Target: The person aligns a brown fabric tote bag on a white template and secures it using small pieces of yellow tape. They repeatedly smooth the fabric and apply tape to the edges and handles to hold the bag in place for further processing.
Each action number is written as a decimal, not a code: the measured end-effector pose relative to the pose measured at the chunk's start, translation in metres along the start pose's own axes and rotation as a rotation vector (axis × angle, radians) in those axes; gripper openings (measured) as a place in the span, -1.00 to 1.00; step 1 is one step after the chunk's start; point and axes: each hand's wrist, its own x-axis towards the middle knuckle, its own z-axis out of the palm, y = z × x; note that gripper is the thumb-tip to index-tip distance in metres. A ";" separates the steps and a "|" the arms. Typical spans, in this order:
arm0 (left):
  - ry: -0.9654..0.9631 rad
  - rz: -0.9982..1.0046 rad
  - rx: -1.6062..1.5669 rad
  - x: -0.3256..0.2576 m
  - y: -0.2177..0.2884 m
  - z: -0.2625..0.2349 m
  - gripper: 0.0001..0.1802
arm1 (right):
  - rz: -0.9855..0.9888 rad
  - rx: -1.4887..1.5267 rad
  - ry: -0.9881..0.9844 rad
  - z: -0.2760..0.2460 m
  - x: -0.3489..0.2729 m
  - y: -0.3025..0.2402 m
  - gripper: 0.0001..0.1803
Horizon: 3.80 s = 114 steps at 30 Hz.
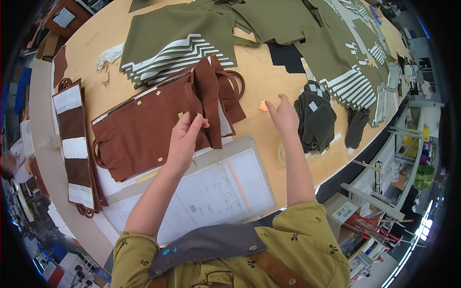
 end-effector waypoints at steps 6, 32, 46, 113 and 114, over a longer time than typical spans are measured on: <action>-0.024 -0.054 0.111 0.001 -0.001 0.000 -0.74 | -0.075 0.419 -0.082 -0.007 -0.034 -0.101 -0.48; 0.029 0.606 0.398 -0.134 0.131 -0.048 -0.74 | -0.118 1.435 -0.585 -0.044 -0.092 -0.162 -0.18; -0.170 0.788 0.955 -0.147 0.041 -0.036 -0.74 | -0.475 0.317 -0.344 -0.081 -0.167 -0.216 -0.42; -0.014 -0.034 -0.940 -0.233 -0.082 -0.276 -0.47 | -0.687 0.854 -0.139 -0.315 -0.329 -0.334 -0.06; 0.030 -0.039 -1.023 -0.255 -0.070 -0.278 -0.45 | -0.629 0.856 -0.212 -0.318 -0.323 -0.313 -0.05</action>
